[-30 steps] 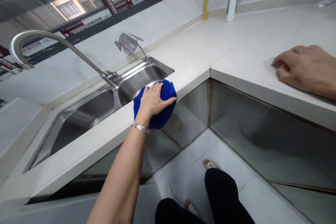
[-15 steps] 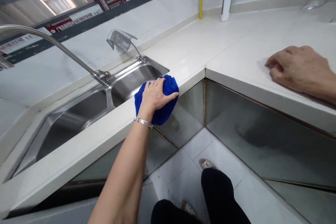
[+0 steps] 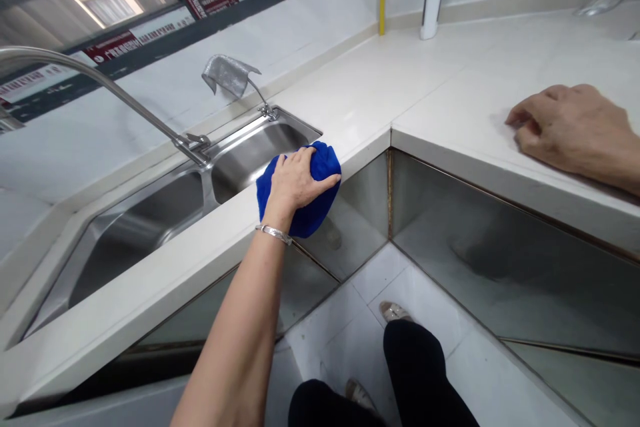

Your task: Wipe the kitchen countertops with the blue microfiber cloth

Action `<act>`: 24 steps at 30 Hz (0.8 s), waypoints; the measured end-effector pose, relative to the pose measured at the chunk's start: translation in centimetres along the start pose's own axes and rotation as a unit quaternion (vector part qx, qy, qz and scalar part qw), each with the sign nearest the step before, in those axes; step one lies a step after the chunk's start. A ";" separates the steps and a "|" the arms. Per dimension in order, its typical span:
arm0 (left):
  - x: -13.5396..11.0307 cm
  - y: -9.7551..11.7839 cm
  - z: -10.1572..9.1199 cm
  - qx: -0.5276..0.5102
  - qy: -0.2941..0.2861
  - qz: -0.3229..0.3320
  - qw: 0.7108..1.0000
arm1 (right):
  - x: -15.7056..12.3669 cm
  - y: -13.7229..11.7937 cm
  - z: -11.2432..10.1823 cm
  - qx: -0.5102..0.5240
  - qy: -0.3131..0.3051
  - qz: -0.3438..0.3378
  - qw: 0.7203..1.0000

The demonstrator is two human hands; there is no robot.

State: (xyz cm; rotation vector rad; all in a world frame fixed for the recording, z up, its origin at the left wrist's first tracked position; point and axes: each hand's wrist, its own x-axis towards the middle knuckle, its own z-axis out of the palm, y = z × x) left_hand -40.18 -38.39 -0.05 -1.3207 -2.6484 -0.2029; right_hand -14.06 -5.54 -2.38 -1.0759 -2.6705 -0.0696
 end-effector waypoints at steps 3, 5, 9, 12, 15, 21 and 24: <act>0.1 0.1 0.1 -0.001 0.003 -0.004 1.000 | 0.2 0.4 0.3 0.009 0.005 -0.006 1.000; 0.2 0.1 0.1 0.000 0.002 -0.002 1.000 | 0.3 0.8 0.6 0.020 0.013 -0.011 1.000; 0.3 0.0 0.2 0.004 0.004 -0.003 1.000 | 0.4 1.1 0.9 0.030 0.030 -0.017 0.999; 0.3 0.0 0.2 0.005 0.005 -0.004 1.000 | 0.3 0.8 0.8 0.004 0.033 -0.017 0.999; 0.3 -0.1 0.2 -0.002 0.005 -0.002 1.000 | 0.2 0.5 0.6 -0.012 0.035 -0.018 0.999; 0.1 0.0 0.0 -0.016 0.011 -0.008 1.000 | 0.3 0.5 0.3 -0.017 0.020 -0.025 0.999; 0.1 0.0 0.0 -0.017 0.012 -0.008 1.000 | 0.1 0.4 0.2 -0.010 0.020 -0.020 1.000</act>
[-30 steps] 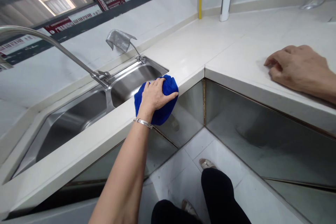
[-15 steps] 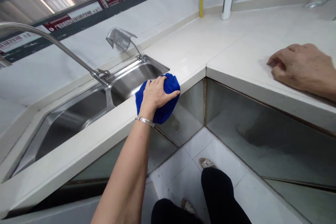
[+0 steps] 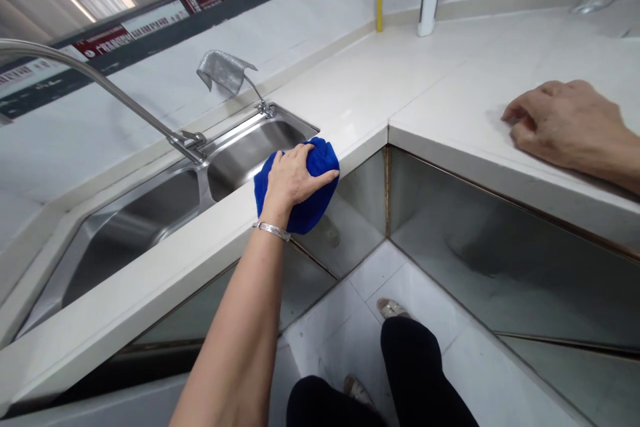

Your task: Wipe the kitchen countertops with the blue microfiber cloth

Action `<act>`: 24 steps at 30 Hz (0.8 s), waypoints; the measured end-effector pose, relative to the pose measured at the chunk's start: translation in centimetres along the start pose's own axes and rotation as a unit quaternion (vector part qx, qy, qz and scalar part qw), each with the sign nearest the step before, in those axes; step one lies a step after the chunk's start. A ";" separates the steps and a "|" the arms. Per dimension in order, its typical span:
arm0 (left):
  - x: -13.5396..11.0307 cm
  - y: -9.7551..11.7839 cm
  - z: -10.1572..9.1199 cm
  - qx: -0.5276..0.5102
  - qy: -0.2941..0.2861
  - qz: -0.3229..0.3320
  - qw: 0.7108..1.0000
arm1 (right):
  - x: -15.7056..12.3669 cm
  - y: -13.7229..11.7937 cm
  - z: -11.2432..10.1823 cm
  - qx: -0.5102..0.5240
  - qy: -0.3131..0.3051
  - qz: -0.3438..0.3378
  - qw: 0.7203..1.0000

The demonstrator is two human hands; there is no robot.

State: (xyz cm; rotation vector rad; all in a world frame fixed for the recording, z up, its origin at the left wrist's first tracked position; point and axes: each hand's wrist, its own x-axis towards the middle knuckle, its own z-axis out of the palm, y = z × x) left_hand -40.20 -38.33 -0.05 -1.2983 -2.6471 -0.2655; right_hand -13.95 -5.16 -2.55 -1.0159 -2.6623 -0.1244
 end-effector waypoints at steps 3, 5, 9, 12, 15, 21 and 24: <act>0.0 -0.2 0.1 -0.004 0.002 0.008 1.000 | -0.1 -0.2 -0.1 0.009 -0.007 0.007 1.000; 0.0 -0.3 0.2 -0.007 0.004 0.009 1.000 | -0.1 -0.2 -0.1 0.010 -0.005 0.007 1.000; -0.1 -0.4 0.3 -0.010 0.008 0.007 1.000 | 0.0 -0.1 0.0 -0.002 0.003 -0.006 1.000; -0.2 -0.4 0.2 -0.008 0.009 0.009 1.000 | 0.0 -0.2 -0.1 -0.004 -0.003 -0.006 1.000; -0.4 -0.3 0.1 -0.008 0.009 0.010 1.000 | -0.2 -0.5 -0.4 0.002 -0.010 -0.002 1.000; -0.6 -0.6 -0.2 -0.016 0.004 0.009 1.000 | -0.5 -0.9 -1.0 0.017 -0.023 -0.001 1.000; -0.8 -0.7 -0.4 -0.019 0.000 0.007 1.000 | -0.5 -1.0 -1.2 0.017 -0.026 -0.007 0.999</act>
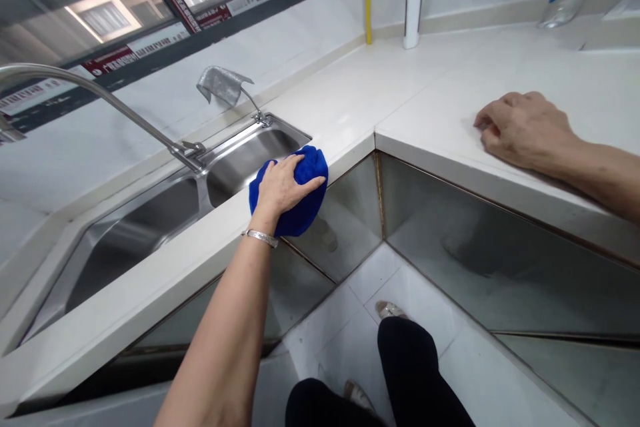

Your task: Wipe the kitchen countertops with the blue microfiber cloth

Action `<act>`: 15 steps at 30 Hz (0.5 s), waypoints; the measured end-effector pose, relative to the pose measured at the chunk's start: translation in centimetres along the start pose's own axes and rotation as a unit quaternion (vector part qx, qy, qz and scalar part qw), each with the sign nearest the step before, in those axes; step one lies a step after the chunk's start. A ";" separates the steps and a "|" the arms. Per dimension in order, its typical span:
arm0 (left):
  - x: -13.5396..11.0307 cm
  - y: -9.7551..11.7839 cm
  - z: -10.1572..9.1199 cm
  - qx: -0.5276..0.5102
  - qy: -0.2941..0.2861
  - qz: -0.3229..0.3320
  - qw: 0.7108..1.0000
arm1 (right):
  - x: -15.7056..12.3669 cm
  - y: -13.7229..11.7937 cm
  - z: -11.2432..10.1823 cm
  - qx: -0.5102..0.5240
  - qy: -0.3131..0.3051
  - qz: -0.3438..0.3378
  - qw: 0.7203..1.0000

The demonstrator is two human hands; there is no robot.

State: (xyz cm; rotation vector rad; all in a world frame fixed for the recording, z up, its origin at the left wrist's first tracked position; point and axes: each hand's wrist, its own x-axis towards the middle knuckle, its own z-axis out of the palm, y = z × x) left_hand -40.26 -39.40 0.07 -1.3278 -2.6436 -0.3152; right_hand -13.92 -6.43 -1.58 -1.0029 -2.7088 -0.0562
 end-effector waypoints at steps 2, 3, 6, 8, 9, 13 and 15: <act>-0.1 -0.1 -0.1 0.000 0.000 -0.003 1.000 | 0.0 0.1 0.0 -0.001 0.000 -0.005 1.000; -0.2 -0.1 -0.1 0.000 0.000 -0.003 1.000 | 0.0 0.1 0.1 0.000 0.002 -0.006 1.000; -0.4 -0.2 -0.2 0.000 -0.002 -0.005 1.000 | 0.1 0.1 0.2 0.004 0.011 -0.009 1.000; -0.4 -0.3 -0.2 -0.001 -0.001 -0.004 1.000 | 0.2 0.0 0.2 0.001 0.009 -0.003 1.000; -0.5 -0.4 -0.2 -0.002 0.000 -0.003 1.000 | 0.2 -0.1 0.1 -0.002 0.006 0.002 1.000; -0.8 -0.4 -0.3 0.001 0.003 -0.006 1.000 | 0.2 -0.3 0.0 -0.006 -0.007 0.010 1.000; -1.1 -0.3 -0.4 0.005 0.006 -0.011 1.000 | 0.2 -0.1 0.2 -0.010 -0.002 0.005 1.000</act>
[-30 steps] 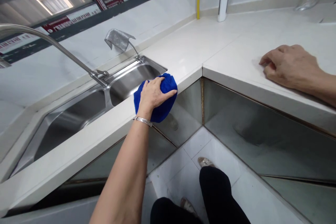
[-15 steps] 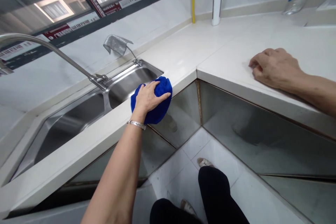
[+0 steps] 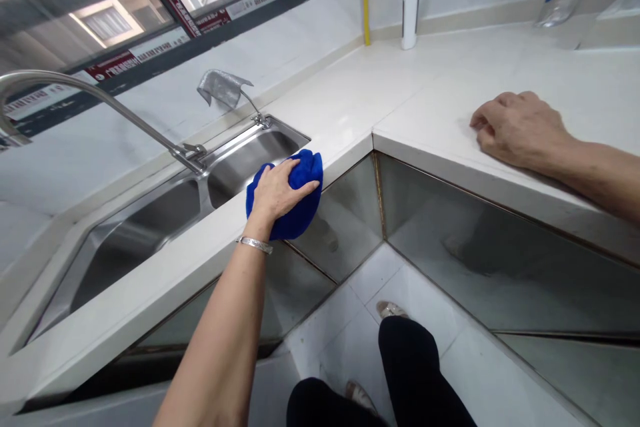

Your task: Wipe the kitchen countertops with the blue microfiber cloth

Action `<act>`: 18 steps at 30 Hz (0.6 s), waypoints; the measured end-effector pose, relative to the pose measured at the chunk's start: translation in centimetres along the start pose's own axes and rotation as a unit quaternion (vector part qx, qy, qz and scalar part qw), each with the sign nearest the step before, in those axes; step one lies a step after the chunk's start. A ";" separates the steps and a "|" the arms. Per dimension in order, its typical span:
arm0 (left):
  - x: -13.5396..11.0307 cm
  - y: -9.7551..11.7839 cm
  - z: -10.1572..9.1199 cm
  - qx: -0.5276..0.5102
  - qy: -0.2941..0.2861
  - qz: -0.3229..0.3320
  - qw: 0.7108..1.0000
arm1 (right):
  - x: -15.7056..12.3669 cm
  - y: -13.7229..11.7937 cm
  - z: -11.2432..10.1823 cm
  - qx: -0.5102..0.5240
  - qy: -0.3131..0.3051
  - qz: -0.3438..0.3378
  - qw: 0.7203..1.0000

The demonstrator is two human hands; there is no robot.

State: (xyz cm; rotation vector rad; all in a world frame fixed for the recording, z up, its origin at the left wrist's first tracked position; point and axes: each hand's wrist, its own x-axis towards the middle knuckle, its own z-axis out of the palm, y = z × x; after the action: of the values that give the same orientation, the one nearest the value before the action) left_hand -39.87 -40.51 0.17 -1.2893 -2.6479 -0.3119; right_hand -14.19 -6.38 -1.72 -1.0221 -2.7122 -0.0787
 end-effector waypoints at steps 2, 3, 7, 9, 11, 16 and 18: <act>-0.3 0.1 -0.2 0.002 0.004 -0.004 1.000 | 0.1 0.2 0.3 -0.004 0.014 -0.005 1.000; -0.4 0.1 -0.2 0.001 0.005 -0.006 1.000 | 0.1 0.3 0.4 -0.004 0.020 -0.008 1.000; -0.8 0.0 -0.3 -0.004 0.004 -0.013 1.000 | 0.2 0.5 0.6 0.000 0.015 -0.006 1.000; -0.9 -0.2 -0.3 -0.007 0.003 -0.012 1.000 | 0.1 0.4 0.4 -0.001 0.006 -0.001 1.000; -1.0 -0.4 -0.3 -0.010 0.002 -0.009 1.000 | 0.1 0.3 0.2 -0.002 0.000 0.001 1.000; -1.1 -0.7 -0.4 -0.012 0.002 -0.007 1.000 | 0.1 0.3 0.3 0.005 0.001 0.001 1.000; -1.2 -0.7 -0.5 -0.013 -0.002 -0.009 1.000 | 0.1 0.4 0.4 0.012 0.009 -0.001 1.000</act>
State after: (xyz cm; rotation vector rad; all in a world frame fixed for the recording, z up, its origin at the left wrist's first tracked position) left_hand -39.70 -41.94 0.23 -1.2745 -2.6689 -0.3470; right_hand -14.12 -5.95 -2.12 -1.0075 -2.6911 -0.0561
